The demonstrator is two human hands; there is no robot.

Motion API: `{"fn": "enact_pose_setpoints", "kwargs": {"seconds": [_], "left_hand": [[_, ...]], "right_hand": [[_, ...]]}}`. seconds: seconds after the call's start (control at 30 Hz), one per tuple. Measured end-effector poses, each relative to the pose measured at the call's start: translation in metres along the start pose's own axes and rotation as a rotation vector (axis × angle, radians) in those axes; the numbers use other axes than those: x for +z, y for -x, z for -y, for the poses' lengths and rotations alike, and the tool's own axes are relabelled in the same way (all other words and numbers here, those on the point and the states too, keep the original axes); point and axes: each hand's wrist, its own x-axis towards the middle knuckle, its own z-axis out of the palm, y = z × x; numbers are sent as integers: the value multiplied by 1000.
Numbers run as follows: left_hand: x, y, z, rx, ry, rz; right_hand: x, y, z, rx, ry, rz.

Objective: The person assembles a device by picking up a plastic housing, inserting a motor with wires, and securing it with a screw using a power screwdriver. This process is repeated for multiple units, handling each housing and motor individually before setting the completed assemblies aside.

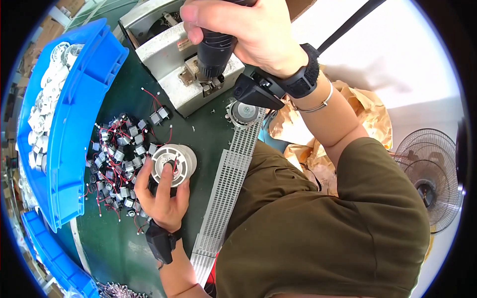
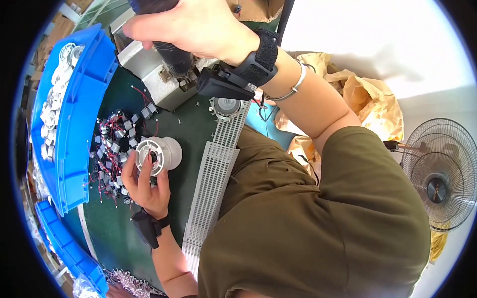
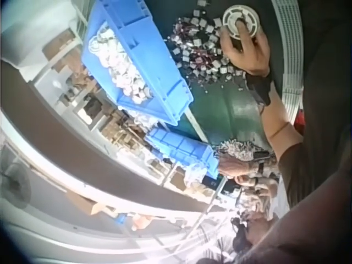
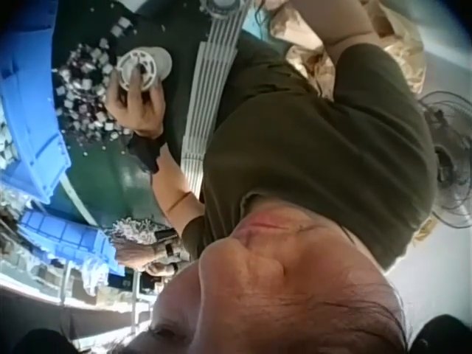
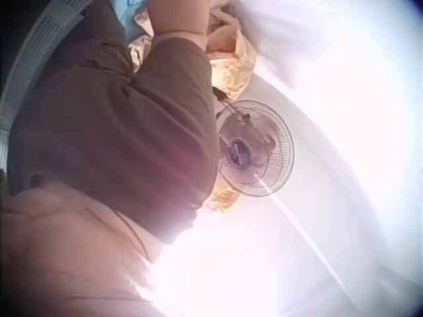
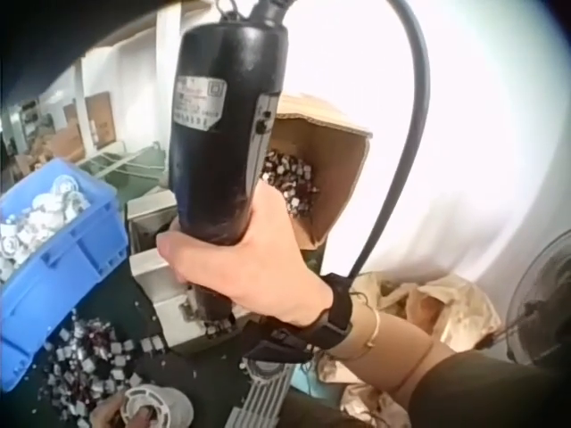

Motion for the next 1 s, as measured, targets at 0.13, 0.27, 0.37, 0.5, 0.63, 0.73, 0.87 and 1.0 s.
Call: {"fn": "enact_pose_setpoints", "kwargs": {"seconds": [0.13,0.27,0.37,0.5,0.63,0.73,0.87,1.0], "left_hand": [[2,0,1,8,12,-37],[0,-3,-1,-7,-23,-56],[-2,-6,-1,29,-92,-37],[-3,-9,-5,33,-117,-46],[-1,-10,-5,21,-83,-60],[-1,-9,-7,-2,-64,-50],[0,-11,-8,3,-41,-87],[1,-8,-7,-24,-26,-81]], "right_hand": [[1,0,-1,11,37,12],[3,7,1,-142,135,88],[7,17,9,132,-323,34],[40,8,36,78,-498,71],[77,5,19,3,-504,141],[84,11,26,74,-487,215],[90,15,14,27,-362,232],[100,12,15,-268,5,221]]}}
